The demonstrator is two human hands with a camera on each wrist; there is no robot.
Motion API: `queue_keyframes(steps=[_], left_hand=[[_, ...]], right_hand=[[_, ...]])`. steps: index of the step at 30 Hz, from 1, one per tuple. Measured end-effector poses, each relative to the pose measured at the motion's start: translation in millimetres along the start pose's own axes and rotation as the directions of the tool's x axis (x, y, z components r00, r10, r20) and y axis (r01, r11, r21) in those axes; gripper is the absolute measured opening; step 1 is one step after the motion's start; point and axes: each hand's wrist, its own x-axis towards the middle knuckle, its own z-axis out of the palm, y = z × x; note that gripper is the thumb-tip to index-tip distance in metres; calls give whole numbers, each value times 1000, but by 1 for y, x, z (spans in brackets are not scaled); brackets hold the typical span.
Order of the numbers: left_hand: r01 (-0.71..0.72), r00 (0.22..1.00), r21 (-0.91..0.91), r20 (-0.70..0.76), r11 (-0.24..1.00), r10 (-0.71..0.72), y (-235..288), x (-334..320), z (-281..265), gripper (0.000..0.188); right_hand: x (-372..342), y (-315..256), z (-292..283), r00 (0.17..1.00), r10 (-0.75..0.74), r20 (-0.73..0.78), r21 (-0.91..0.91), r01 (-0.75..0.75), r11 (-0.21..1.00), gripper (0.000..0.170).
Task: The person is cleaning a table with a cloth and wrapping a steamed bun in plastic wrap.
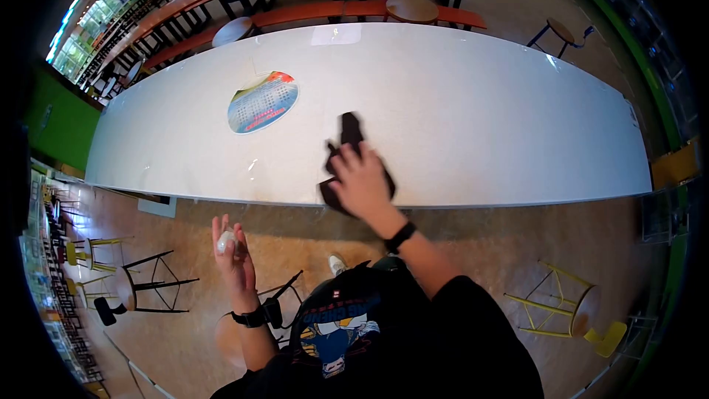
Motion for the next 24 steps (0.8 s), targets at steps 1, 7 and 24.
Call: queue_keyframes(steps=[1,7,24], left_hand=[[-8,1000,6,-4,1000,8,3,-1,-4,68],[246,969,-404,72,881,-237,-38,3,-31,59],[332,912,-211,319,919,-257,-108,18,146,38]], right_hand=[[6,-25,11,998,-65,5,46,64,997,52],[16,-96,53,964,-267,13,174,261,950,54],[-189,312,-140,853,478,-211,-275,-521,808,41]])
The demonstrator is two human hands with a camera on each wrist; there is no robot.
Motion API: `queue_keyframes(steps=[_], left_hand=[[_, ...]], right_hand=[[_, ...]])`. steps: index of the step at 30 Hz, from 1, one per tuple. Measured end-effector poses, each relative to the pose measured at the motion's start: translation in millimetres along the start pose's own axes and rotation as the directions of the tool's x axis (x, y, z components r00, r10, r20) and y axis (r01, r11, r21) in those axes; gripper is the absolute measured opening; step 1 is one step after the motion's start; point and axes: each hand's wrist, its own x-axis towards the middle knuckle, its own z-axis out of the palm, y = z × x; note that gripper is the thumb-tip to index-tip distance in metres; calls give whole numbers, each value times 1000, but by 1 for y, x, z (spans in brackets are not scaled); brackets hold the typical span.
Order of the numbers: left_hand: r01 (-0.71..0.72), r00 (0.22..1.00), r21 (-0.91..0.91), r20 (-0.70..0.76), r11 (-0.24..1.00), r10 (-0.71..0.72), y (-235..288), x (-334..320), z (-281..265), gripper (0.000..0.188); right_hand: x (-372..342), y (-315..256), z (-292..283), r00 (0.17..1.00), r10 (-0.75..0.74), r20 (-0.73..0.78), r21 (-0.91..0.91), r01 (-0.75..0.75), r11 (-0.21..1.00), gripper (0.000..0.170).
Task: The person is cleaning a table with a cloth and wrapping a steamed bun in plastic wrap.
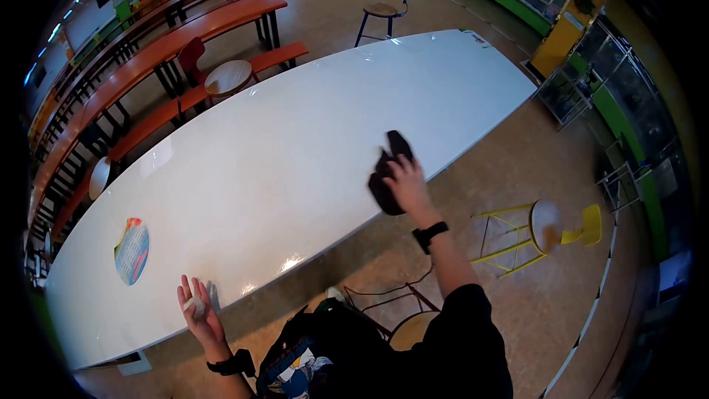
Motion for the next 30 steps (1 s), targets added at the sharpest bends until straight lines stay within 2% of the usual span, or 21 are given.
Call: queue_keyframes(steps=[1,2,6,8,9,11,12,13,14,15,17,19,20,21,22,25,26,27,28,29,30], left_hand=[[-39,999,24,-13,999,40,-7,2,10,51],[-50,996,21,73,999,48,-13,8,3,66],[-56,989,-14,134,998,57,-20,21,23,67],[-186,977,225,142,956,156,-22,26,27,67],[-209,976,238,106,949,188,-23,29,15,67],[-148,974,432,219,890,56,-24,34,-18,60],[-213,975,436,160,875,157,-29,35,-3,44],[-221,975,439,118,871,188,-30,35,-6,44],[-168,985,407,112,898,134,-31,33,-13,39],[-114,990,371,115,921,77,-30,33,-16,34],[-150,989,336,37,930,146,-27,31,9,26],[-53,998,202,41,978,45,-24,29,-1,22],[-2,998,196,58,981,-9,-20,28,-4,20],[-18,1000,224,27,974,13,-22,29,-4,18],[-25,998,243,63,970,10,-22,29,-10,18],[-12,997,244,77,970,-7,-25,30,-15,17],[-38,992,257,127,966,5,-29,30,-22,21],[-62,985,278,171,959,14,-32,28,-26,30],[-72,983,266,183,961,23,-31,31,-24,30],[-54,984,232,180,971,12,-28,32,-19,20],[-25,986,201,169,979,-10,-29,29,-15,18]], right_hand=[[-1,39,0,998,55,7,-45,-55,997,42],[-2,70,-5,995,95,14,-66,-94,993,43],[19,164,-20,984,160,78,-73,-154,985,46],[44,207,-16,974,160,160,-54,-153,987,50],[60,234,-6,967,145,211,-39,-140,989,52],[100,265,10,917,232,324,-26,-236,971,58],[127,270,15,868,294,400,-55,-298,953,62],[154,258,14,805,357,473,-99,-355,930,65],[177,243,16,751,416,513,-78,-442,894,69],[199,226,25,748,417,516,-106,-428,898,69],[237,189,53,820,309,482,-121,-287,950,67],[274,133,104,902,56,428,-52,-38,998,67],[277,108,106,902,39,430,-43,-22,999,67],[278,86,103,903,26,429,-39,-11,999,66],[283,50,119,904,-71,421,-11,83,997,65],[282,-47,142,872,-314,375,75,309,948,63],[279,-76,150,850,-442,287,162,412,897,61],[275,-98,128,832,-423,358,141,400,906,60],[260,-172,111,773,-493,398,175,464,868,59],[257,-193,151,720,-651,239,206,618,759,59],[254,-203,144,725,-632,274,257,578,775,59]])
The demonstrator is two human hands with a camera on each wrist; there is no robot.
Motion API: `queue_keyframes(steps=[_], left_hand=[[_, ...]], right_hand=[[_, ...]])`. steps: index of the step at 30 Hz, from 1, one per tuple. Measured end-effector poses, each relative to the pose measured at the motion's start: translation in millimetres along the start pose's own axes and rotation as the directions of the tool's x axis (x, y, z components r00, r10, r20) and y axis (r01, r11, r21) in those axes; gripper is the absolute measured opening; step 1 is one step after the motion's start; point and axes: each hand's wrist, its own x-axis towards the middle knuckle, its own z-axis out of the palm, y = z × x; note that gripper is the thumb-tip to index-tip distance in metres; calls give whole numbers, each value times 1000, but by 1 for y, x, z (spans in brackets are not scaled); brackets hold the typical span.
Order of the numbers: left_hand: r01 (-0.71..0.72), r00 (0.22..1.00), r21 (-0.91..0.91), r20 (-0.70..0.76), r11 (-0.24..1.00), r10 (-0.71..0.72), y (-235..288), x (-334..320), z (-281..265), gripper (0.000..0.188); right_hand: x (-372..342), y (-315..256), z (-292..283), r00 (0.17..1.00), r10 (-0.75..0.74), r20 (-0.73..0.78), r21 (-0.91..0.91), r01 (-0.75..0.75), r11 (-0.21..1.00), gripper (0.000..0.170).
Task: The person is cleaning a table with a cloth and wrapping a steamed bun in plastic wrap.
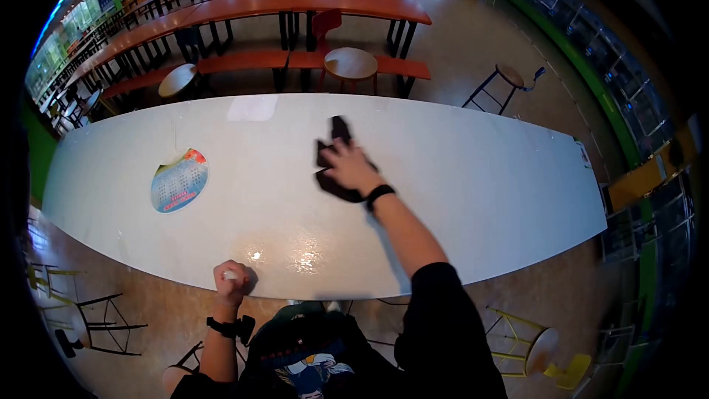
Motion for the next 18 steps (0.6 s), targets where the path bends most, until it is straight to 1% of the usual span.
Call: queue_keyframes(steps=[1,2,3,4,5,6,7,9,10,11,13,14,15,17,18], left_hand=[[-22,1000,8,7,1000,22,5,4,0,18],[15,998,159,-62,987,-6,7,3,3,20],[73,990,297,-136,952,-34,4,1,11,23],[-40,996,460,-57,887,74,10,5,22,24],[-144,988,594,39,792,151,14,9,31,27],[-106,994,558,61,823,87,14,7,28,23],[-114,994,569,62,815,95,20,6,27,23],[-265,964,618,160,740,212,15,7,37,27],[-283,959,670,199,686,202,12,12,34,34],[-293,956,672,204,680,210,10,12,33,34],[-278,957,678,138,681,254,7,14,33,34],[-172,983,646,67,743,170,0,11,23,34],[-171,984,646,66,744,168,1,11,25,34],[-202,975,651,63,732,213,10,12,25,33],[-201,976,649,69,733,206,11,12,22,33]], right_hand=[[24,-67,6,993,-120,17,-59,121,991,60],[31,-107,-2,988,-148,48,-25,149,989,60],[35,-112,4,990,-132,47,3,132,991,59],[49,-164,14,965,-262,14,41,261,964,57],[56,-191,24,955,-296,-22,96,297,950,56],[57,-195,25,955,-297,-20,119,297,948,57],[65,-230,27,920,-390,17,153,383,911,57],[71,-243,27,911,-411,42,189,397,898,55],[87,-246,21,897,-438,68,217,415,884,52],[96,-245,16,896,-441,59,211,420,882,52],[119,-236,22,894,-444,60,148,432,889,52],[127,-230,24,898,-437,50,150,426,892,52],[125,-229,19,900,-431,63,176,415,892,50],[142,-206,25,898,-439,-2,242,427,871,49],[133,-195,12,898,-439,-7,325,418,849,49]])
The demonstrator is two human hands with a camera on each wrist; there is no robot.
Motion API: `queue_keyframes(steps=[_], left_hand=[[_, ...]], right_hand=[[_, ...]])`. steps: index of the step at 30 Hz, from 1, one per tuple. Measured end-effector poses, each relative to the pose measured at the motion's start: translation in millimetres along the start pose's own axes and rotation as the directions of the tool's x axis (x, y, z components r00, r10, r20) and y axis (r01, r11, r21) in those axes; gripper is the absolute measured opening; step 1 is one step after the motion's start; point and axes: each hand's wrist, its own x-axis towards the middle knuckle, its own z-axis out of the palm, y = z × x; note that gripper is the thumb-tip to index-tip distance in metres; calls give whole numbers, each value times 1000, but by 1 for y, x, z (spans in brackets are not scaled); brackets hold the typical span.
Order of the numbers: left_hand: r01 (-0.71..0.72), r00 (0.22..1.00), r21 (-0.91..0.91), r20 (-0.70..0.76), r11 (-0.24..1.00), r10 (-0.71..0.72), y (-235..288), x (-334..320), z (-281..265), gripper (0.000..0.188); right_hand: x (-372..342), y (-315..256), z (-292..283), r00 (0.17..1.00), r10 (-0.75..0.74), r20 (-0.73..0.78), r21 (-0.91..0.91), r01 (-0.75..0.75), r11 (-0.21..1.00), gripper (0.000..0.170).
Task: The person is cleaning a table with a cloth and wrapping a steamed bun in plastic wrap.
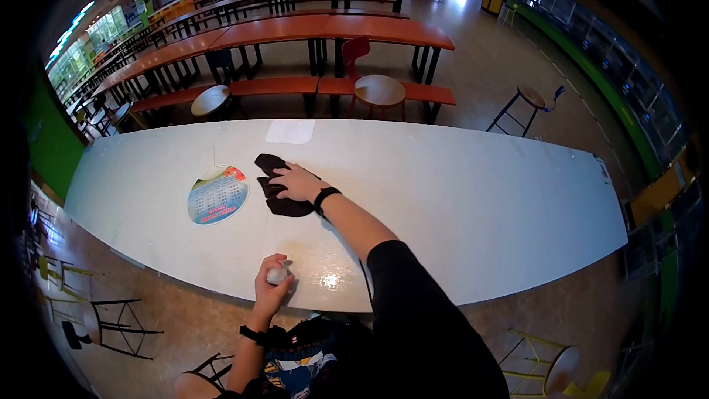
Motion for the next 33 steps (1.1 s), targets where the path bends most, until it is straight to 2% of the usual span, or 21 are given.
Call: queue_keyframes(steps=[2,5,6,7,9,10,11,12,13,14,15,16,17,18,19,21,22,25,27,30,33], left_hand=[[172,981,-266,-40,948,-189,-2,-2,-1,31],[197,979,-258,5,946,-202,-4,-4,-3,30],[289,956,-420,70,860,-287,0,-6,-2,30],[246,968,-363,42,899,-248,-4,-5,-2,29],[284,958,-452,105,846,-265,-6,-5,-4,29],[307,949,-461,84,833,-304,-2,-5,-4,27],[313,948,-469,98,826,-304,-1,-4,-2,27],[321,946,-471,126,822,-298,-4,-2,0,26],[318,948,-462,131,828,-291,-4,-5,-5,26],[299,953,-481,114,824,-279,-3,-7,-3,30],[298,954,-484,119,823,-276,-6,-4,-4,30],[312,950,-495,144,811,-277,-9,-8,-7,33],[321,947,-507,165,800,-275,-12,-11,-10,36],[346,937,-489,142,801,-318,-7,-11,-12,40],[346,937,-489,142,801,-318,-9,-17,-12,40],[251,966,-482,63,840,-252,-18,-13,-8,40],[338,939,-508,120,792,-323,-14,-15,-14,35],[319,946,-486,111,814,-304,-20,-14,-12,34],[282,958,-463,91,840,-272,-23,-11,-8,27],[249,965,-395,21,884,-262,-15,-5,-3,12],[300,946,-315,-22,900,-323,-19,-6,-4,13]], right_hand=[[-21,-2,-14,999,-41,16,71,40,997,48],[-56,9,-26,997,-79,-20,150,81,985,45],[-87,17,-42,999,-35,-13,100,36,994,43],[-92,13,-47,999,-53,-12,78,54,996,42],[-145,42,-72,998,42,-45,-52,-44,998,39],[-148,43,-73,997,14,-82,-66,-20,998,37],[-168,62,-78,990,73,-125,-125,-88,988,37],[-208,91,-98,947,287,-143,-186,-310,932,37],[-214,97,-95,951,230,-208,-226,-276,934,36],[-240,105,-109,899,360,-248,-214,-413,885,34],[-291,128,-130,773,551,-315,-268,-629,729,34],[-303,139,-124,774,518,-363,-292,-623,726,36],[-336,149,-133,667,646,-371,-257,-742,619,36],[-373,139,-162,489,787,-376,-160,-871,465,36],[-394,166,-150,494,776,-392,-225,-869,440,38],[-426,166,-167,271,889,-370,-227,-954,197,44],[-443,163,-157,239,904,-356,-227,-960,164,45],[-419,179,-157,195,914,-357,-247,-963,109,46],[-397,184,-141,331,838,-433,-241,-939,247,41],[-336,154,-123,548,747,-375,-225,-836,501,40],[-274,90,-98,755,603,-260,-264,-656,707,40]])
